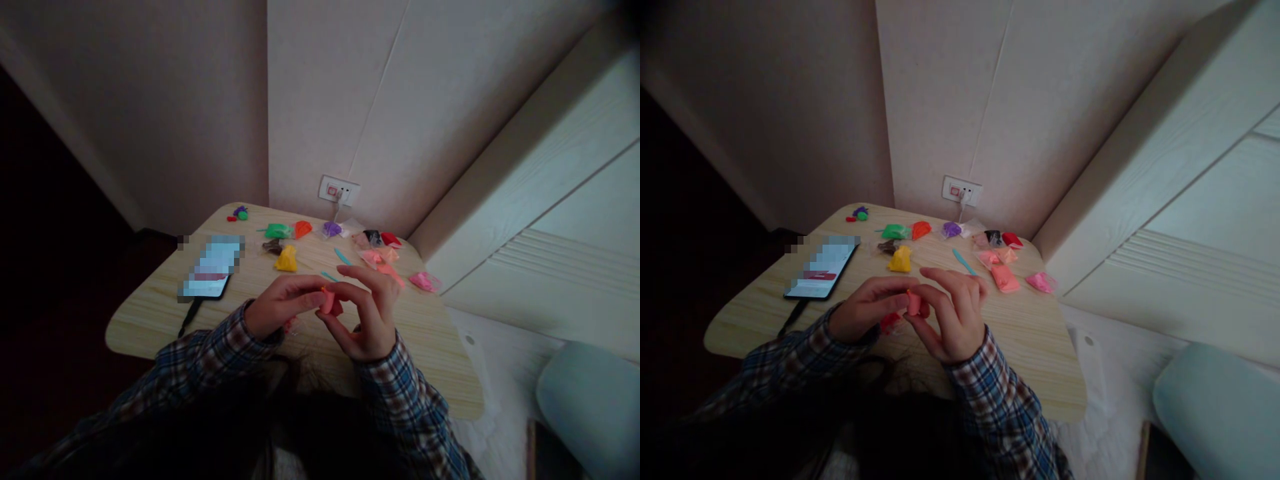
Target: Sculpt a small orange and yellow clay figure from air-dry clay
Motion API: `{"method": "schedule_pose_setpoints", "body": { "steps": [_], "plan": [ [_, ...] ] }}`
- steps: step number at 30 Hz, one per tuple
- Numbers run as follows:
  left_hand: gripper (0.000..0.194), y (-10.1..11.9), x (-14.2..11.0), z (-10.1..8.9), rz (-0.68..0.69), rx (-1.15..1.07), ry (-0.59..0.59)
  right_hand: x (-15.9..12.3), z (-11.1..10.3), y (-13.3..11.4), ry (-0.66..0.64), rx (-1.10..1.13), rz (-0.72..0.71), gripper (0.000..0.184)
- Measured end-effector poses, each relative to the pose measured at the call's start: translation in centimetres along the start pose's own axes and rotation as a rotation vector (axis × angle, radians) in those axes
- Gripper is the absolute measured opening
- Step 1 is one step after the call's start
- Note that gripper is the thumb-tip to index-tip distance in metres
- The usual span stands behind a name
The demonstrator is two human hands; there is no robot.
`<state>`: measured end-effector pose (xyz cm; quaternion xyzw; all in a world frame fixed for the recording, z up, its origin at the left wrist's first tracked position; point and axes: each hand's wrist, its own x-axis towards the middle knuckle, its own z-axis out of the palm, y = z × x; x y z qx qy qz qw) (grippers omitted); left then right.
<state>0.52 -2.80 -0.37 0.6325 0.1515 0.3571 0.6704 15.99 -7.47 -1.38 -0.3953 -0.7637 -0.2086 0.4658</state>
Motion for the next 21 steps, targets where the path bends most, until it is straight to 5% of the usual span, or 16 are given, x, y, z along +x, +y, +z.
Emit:
{"method": "schedule_pose_setpoints", "body": {
  "steps": [9,21],
  "plan": [
    [0.029,-0.91,0.31,-0.45,-0.046,-0.159,0.047,0.08,-0.14,-0.01,-0.011,0.010,-0.016,0.027],
    [0.021,-0.59,0.37,-0.24,-0.020,-0.097,0.008,0.10,0.07,0.06,-0.037,0.001,0.003,0.027]
  ]
}}
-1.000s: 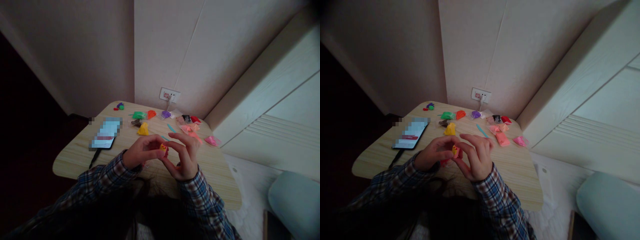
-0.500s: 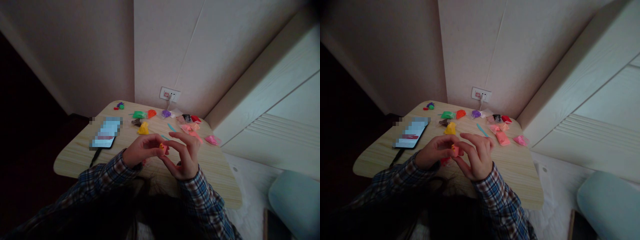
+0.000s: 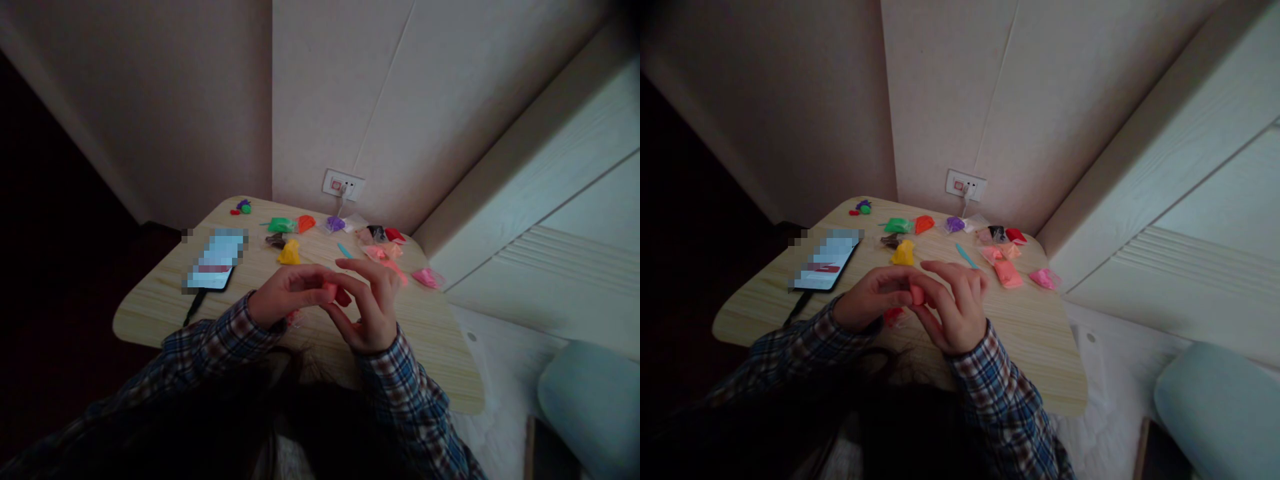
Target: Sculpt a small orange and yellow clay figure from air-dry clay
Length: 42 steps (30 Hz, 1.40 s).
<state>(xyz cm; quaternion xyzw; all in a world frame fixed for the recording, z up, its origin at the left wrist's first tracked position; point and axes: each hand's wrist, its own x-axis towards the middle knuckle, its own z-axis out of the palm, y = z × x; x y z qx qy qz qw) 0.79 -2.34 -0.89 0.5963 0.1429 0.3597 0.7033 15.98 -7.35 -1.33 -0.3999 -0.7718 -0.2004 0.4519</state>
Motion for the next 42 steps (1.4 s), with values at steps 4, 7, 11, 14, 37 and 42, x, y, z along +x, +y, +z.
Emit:
{"method": "schedule_pose_setpoints", "body": {
  "steps": [4,7,11,14,37,42],
  "plan": [
    [0.024,-0.2,-0.1,-0.1,-0.053,-0.039,-0.007,0.0,0.0,-0.1,-0.023,0.009,-0.026,0.024],
    [0.023,0.1,-0.1,0.0,-0.023,0.031,-0.007,-0.1,0.0,0.0,-0.019,0.004,-0.025,0.028],
    [0.029,0.4,0.0,0.0,0.014,0.150,0.017,-0.2,0.1,0.1,-0.028,-0.008,-0.009,0.030],
    [0.026,0.2,0.1,-0.1,-0.016,0.076,0.018,-0.2,0.1,0.1,-0.037,-0.006,0.008,0.028],
    [0.028,-0.8,0.3,-0.4,-0.056,-0.070,0.072,-0.1,-0.3,0.1,0.006,0.010,0.086,0.026],
    [0.033,-0.7,0.2,-0.6,-0.067,-0.065,0.158,-0.1,-0.2,0.1,0.015,0.012,0.101,0.024]
  ]
}}
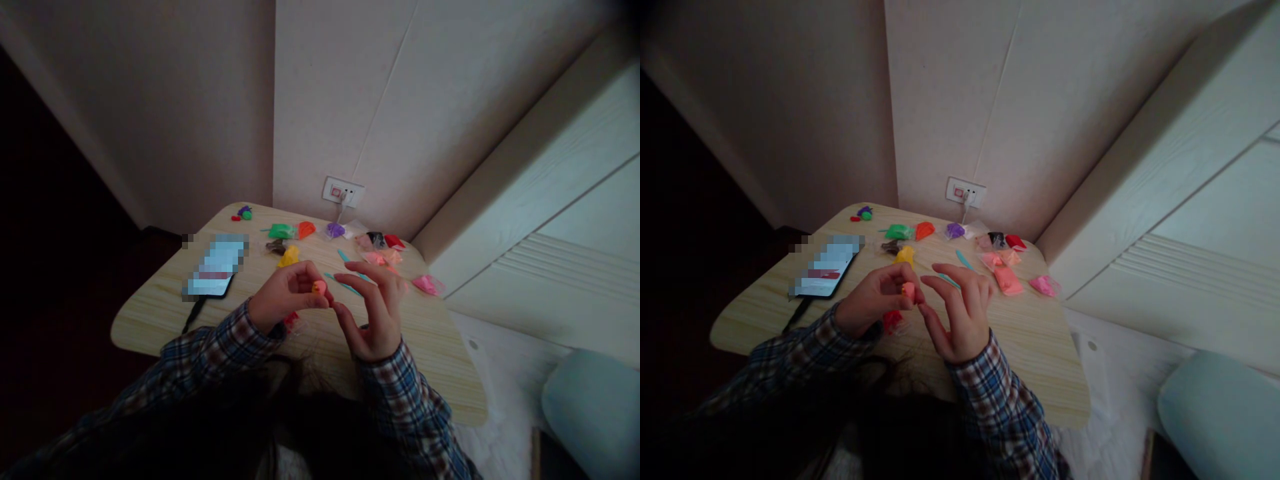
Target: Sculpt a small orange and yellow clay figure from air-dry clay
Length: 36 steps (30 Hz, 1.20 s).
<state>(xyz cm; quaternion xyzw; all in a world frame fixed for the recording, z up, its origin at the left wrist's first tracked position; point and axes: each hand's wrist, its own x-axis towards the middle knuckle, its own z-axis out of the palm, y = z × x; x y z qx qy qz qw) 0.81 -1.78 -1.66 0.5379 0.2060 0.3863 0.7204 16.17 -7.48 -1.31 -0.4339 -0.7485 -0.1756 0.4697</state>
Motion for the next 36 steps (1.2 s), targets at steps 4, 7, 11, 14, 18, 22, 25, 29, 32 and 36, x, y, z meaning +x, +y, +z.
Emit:
{"method": "schedule_pose_setpoints", "body": {
  "steps": [4,7,11,14,18,22,25,29,32,36],
  "plan": [
    [0.026,0.07,-0.02,0.11,0.000,0.061,-0.055,-0.06,0.00,0.14,-0.019,0.005,-0.008,0.023],
    [0.024,0.05,-0.04,0.32,0.012,0.031,-0.140,-0.07,0.03,0.29,-0.046,0.009,-0.031,0.025],
    [0.021,0.06,-0.12,0.37,0.007,-0.055,-0.188,-0.06,0.24,0.32,-0.099,0.010,-0.053,0.033],
    [0.026,0.09,-0.20,0.23,-0.035,-0.106,-0.164,-0.05,0.36,0.19,-0.090,0.008,-0.031,0.027],
    [0.031,0.14,-0.13,0.12,-0.044,-0.100,-0.143,-0.02,0.36,0.08,-0.084,0.015,-0.052,0.024],
    [0.028,0.28,0.04,0.22,0.026,0.016,-0.206,-0.04,0.35,0.09,-0.085,0.021,-0.081,0.027],
    [0.034,0.25,0.03,0.25,0.040,0.068,-0.241,-0.07,0.33,0.09,-0.087,0.010,-0.070,0.027],
    [0.030,0.00,-0.03,0.08,0.049,0.045,-0.184,-0.05,0.26,0.09,-0.097,0.006,-0.090,0.031],
    [0.026,0.04,0.04,0.02,0.056,0.078,-0.201,-0.05,0.28,0.19,-0.106,0.002,-0.114,0.032],
    [0.027,0.21,0.14,0.12,0.087,0.093,-0.205,-0.10,0.33,0.32,-0.118,-0.009,-0.135,0.033]
  ]
}}
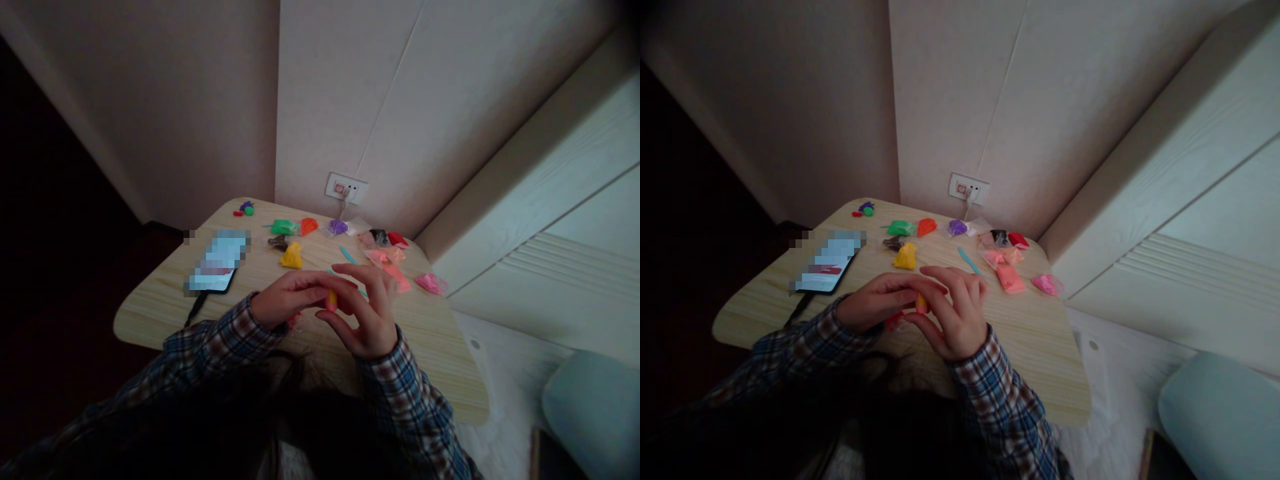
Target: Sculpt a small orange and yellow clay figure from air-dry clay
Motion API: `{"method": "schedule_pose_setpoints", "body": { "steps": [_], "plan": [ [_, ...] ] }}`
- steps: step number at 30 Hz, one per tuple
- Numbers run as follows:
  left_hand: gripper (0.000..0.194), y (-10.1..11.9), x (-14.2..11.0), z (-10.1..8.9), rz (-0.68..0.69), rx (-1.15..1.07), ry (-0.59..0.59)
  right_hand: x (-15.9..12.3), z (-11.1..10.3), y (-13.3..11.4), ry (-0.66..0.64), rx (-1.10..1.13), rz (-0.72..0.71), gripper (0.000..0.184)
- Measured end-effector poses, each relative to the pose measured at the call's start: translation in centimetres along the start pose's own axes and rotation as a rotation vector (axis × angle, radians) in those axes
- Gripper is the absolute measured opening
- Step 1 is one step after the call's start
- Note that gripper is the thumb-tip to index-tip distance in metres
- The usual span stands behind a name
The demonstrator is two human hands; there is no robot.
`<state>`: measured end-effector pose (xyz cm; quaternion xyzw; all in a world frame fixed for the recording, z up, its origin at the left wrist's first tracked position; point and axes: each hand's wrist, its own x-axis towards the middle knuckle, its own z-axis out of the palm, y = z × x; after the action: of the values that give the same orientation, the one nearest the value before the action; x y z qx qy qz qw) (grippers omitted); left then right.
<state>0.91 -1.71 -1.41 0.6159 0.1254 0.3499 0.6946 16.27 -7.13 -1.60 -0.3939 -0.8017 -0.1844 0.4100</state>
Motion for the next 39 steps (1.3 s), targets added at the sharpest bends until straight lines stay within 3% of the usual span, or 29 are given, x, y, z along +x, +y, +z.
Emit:
{"method": "schedule_pose_setpoints", "body": {
  "steps": [4,8,16,25,32,39],
  "plan": [
    [0.023,-0.21,-0.12,-0.08,-0.065,-0.117,0.047,0.02,-0.05,-0.11,0.004,0.005,0.030,0.032],
    [0.032,-0.30,-0.28,-0.22,-0.102,-0.229,0.087,0.02,-0.08,-0.15,-0.005,0.012,0.022,0.033],
    [0.024,-0.06,-0.03,0.09,-0.061,-0.178,-0.040,0.13,-0.08,-0.16,0.022,0.017,0.031,0.029],
    [0.022,-0.02,0.06,-0.04,-0.031,-0.087,-0.093,0.13,0.01,-0.19,0.027,0.001,0.032,0.028],
    [0.022,-0.03,-0.17,0.22,-0.059,-0.136,0.000,0.19,-0.04,-0.25,0.017,0.013,0.044,0.029],
    [0.030,0.47,0.02,0.49,-0.041,-0.141,-0.053,-0.06,0.03,-0.05,-0.008,0.005,0.056,0.034]
  ]
}}
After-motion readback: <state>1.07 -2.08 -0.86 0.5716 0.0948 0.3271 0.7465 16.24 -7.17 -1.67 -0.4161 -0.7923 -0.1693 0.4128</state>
